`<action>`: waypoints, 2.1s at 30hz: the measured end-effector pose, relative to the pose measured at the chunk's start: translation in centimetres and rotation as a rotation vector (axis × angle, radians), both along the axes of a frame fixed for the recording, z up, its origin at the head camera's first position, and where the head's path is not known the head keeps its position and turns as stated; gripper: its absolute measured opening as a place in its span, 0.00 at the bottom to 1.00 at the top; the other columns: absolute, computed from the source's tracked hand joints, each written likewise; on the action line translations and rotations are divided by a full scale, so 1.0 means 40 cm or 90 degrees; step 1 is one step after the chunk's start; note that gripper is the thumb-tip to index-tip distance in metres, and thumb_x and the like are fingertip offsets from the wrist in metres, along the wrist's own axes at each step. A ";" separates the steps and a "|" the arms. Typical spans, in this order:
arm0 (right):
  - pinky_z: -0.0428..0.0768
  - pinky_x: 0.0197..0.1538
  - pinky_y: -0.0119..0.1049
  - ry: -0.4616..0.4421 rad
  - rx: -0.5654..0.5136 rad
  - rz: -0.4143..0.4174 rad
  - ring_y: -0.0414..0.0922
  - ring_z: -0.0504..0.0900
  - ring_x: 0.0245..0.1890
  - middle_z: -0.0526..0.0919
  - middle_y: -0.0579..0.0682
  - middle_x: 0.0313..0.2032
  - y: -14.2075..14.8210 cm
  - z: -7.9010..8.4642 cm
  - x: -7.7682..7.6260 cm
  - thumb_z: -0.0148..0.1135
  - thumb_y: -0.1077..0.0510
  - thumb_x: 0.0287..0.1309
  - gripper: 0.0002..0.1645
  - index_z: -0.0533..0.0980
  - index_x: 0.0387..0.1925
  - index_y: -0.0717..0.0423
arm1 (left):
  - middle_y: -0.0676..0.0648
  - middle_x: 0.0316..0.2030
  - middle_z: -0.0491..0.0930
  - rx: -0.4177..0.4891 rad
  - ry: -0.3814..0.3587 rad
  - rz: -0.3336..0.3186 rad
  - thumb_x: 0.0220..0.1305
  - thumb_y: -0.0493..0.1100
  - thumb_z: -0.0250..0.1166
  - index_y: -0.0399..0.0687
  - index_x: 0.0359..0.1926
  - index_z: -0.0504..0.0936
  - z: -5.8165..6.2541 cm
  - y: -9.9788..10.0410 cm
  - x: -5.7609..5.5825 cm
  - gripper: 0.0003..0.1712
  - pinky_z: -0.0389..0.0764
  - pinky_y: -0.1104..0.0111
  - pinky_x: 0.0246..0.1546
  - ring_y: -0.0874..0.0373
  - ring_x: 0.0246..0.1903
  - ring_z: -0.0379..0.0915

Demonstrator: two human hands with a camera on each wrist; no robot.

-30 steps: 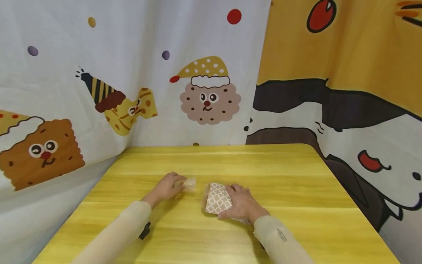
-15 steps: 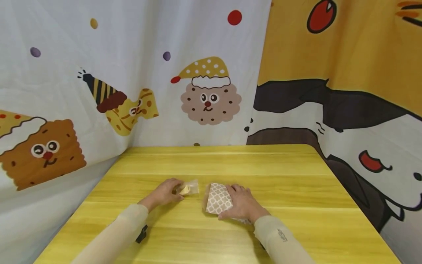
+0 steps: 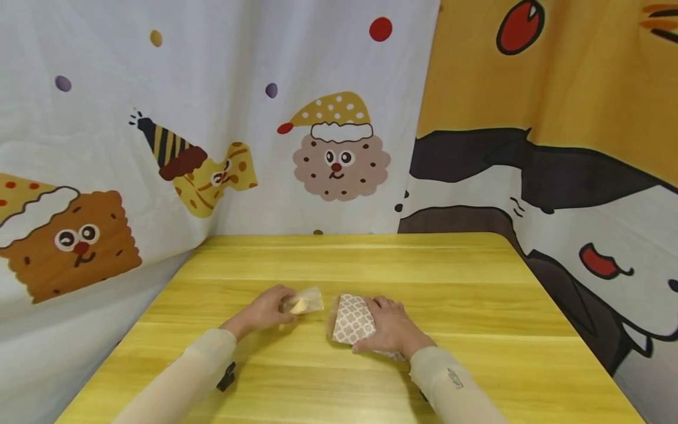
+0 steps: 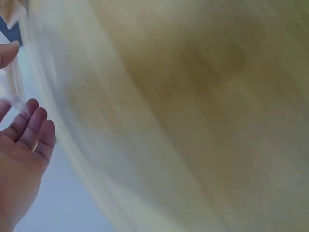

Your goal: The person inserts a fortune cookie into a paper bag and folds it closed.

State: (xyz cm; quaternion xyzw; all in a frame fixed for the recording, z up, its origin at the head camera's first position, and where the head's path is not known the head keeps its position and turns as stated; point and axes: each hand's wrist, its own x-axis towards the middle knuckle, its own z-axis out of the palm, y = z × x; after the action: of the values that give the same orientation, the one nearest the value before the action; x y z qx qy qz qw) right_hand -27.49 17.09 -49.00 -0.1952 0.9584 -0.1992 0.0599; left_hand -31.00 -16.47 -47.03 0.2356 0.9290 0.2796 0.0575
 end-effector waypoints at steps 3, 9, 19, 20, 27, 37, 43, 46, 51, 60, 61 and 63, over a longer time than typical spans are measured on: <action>0.50 0.71 0.63 0.001 0.005 -0.002 0.64 0.56 0.71 0.58 0.63 0.71 0.000 0.003 -0.001 0.70 0.20 0.37 0.75 0.54 0.76 0.57 | 0.47 0.49 0.75 0.003 0.016 -0.045 0.58 0.46 0.73 0.38 0.62 0.75 0.013 0.025 0.001 0.34 0.78 0.61 0.41 0.56 0.41 0.72; 0.49 0.71 0.63 -0.002 0.012 0.000 0.64 0.55 0.71 0.57 0.64 0.72 -0.003 0.006 -0.003 0.69 0.19 0.36 0.75 0.54 0.77 0.57 | 0.50 0.49 0.74 -0.060 0.063 -0.089 0.55 0.45 0.74 0.45 0.61 0.78 0.021 0.089 0.000 0.31 0.78 0.63 0.46 0.58 0.44 0.72; 0.53 0.70 0.62 0.001 0.016 -0.003 0.63 0.57 0.70 0.60 0.63 0.70 -0.006 0.003 -0.004 0.69 0.19 0.36 0.74 0.55 0.76 0.57 | 0.46 0.55 0.72 -0.063 0.035 -0.086 0.56 0.44 0.73 0.44 0.68 0.71 0.020 0.169 0.004 0.39 0.77 0.62 0.52 0.54 0.49 0.72; 0.53 0.70 0.62 0.002 0.016 -0.002 0.63 0.57 0.70 0.60 0.63 0.70 -0.006 0.003 -0.004 0.69 0.19 0.36 0.74 0.55 0.76 0.58 | 0.44 0.57 0.71 -0.045 0.013 -0.079 0.57 0.44 0.73 0.43 0.70 0.68 0.016 0.166 0.006 0.41 0.77 0.62 0.50 0.54 0.48 0.72; 0.52 0.70 0.63 0.005 0.016 0.004 0.63 0.57 0.70 0.59 0.63 0.71 -0.003 0.003 -0.004 0.69 0.20 0.37 0.74 0.55 0.76 0.58 | 0.35 0.60 0.70 0.101 -0.108 -0.011 0.67 0.50 0.66 0.37 0.74 0.59 0.000 0.114 0.026 0.42 0.76 0.52 0.55 0.43 0.57 0.72; 0.52 0.70 0.62 0.005 0.017 0.004 0.63 0.57 0.71 0.59 0.63 0.71 -0.005 0.002 -0.002 0.69 0.20 0.37 0.74 0.55 0.76 0.58 | 0.44 0.45 0.76 0.195 -0.150 0.030 0.71 0.41 0.61 0.33 0.71 0.62 0.003 0.127 0.041 0.33 0.79 0.58 0.41 0.53 0.43 0.75; 0.51 0.70 0.63 0.013 0.015 0.007 0.63 0.57 0.70 0.60 0.62 0.70 -0.010 0.000 -0.004 0.68 0.19 0.37 0.74 0.55 0.76 0.58 | 0.43 0.43 0.76 0.287 -0.154 0.076 0.69 0.33 0.62 0.33 0.67 0.67 -0.002 0.157 0.038 0.28 0.82 0.59 0.40 0.55 0.39 0.75; 0.51 0.70 0.63 0.014 0.017 0.005 0.63 0.57 0.70 0.60 0.62 0.70 -0.011 -0.001 -0.004 0.68 0.19 0.36 0.75 0.55 0.76 0.58 | 0.42 0.41 0.78 0.295 -0.131 0.086 0.66 0.31 0.64 0.32 0.63 0.73 -0.006 0.171 0.036 0.24 0.81 0.63 0.38 0.55 0.38 0.76; 0.50 0.71 0.63 0.003 0.025 -0.001 0.62 0.57 0.71 0.59 0.62 0.71 -0.012 0.000 -0.002 0.67 0.18 0.36 0.76 0.54 0.76 0.57 | 0.43 0.39 0.81 0.288 -0.100 0.081 0.64 0.31 0.65 0.31 0.53 0.81 -0.011 0.190 0.036 0.16 0.81 0.68 0.36 0.56 0.37 0.77; 0.45 0.70 0.66 0.053 0.008 -0.012 0.59 0.64 0.67 0.65 0.61 0.67 -0.036 -0.002 0.007 0.68 0.18 0.35 0.75 0.55 0.76 0.57 | 0.46 0.34 0.82 0.333 -0.092 0.125 0.63 0.30 0.66 0.38 0.40 0.85 0.003 0.217 0.042 0.06 0.81 0.68 0.35 0.59 0.34 0.77; 0.46 0.70 0.66 0.061 0.004 -0.009 0.59 0.65 0.66 0.66 0.61 0.66 -0.041 -0.004 0.008 0.68 0.18 0.35 0.75 0.55 0.76 0.57 | 0.47 0.33 0.83 0.332 -0.093 0.116 0.63 0.30 0.66 0.40 0.39 0.85 0.006 0.222 0.044 0.05 0.81 0.68 0.36 0.59 0.34 0.77; 0.47 0.70 0.65 0.067 -0.001 -0.011 0.59 0.66 0.66 0.67 0.61 0.65 -0.049 -0.008 0.009 0.67 0.18 0.35 0.76 0.53 0.77 0.57 | 0.49 0.34 0.83 0.332 -0.095 0.103 0.64 0.32 0.66 0.42 0.39 0.86 0.011 0.230 0.047 0.05 0.81 0.67 0.37 0.59 0.35 0.78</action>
State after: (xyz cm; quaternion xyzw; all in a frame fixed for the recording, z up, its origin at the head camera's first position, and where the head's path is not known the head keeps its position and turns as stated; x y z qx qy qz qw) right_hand -27.13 15.14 -49.31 -0.1969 0.9618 -0.1901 0.0074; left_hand -29.13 -7.28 -46.59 0.1464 0.8346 0.5294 0.0405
